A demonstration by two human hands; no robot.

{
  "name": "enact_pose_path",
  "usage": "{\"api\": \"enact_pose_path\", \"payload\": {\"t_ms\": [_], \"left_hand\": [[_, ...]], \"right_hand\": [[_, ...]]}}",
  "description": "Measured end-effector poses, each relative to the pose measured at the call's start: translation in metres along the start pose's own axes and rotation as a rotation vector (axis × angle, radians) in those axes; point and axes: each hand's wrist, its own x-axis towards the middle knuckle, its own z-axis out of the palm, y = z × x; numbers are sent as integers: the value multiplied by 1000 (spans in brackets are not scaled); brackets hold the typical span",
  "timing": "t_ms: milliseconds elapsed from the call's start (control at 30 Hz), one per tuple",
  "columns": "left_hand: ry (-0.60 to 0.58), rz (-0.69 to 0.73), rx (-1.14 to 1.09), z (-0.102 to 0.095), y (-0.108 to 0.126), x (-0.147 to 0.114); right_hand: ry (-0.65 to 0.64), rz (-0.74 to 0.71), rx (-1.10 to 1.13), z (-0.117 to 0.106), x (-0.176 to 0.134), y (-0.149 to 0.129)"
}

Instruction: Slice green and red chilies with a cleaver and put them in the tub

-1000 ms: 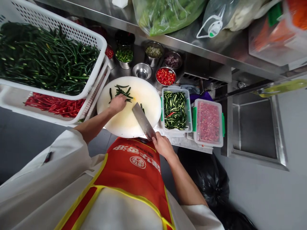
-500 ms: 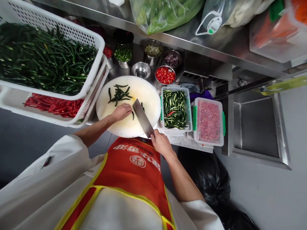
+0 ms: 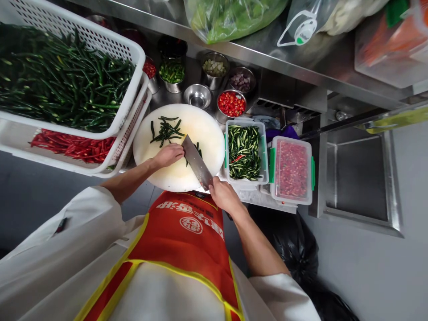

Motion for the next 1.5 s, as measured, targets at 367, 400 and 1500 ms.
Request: {"api": "enact_pose_path", "payload": {"t_ms": [367, 400, 1500], "left_hand": [[58, 41, 11, 14, -4, -8], [64, 50, 12, 15, -4, -10], [148, -9, -78, 15, 10, -72]], "right_hand": [[79, 17, 75, 28, 43, -14], [94, 19, 87, 31, 46, -13], [69, -85, 17, 31, -2, -12]]}}
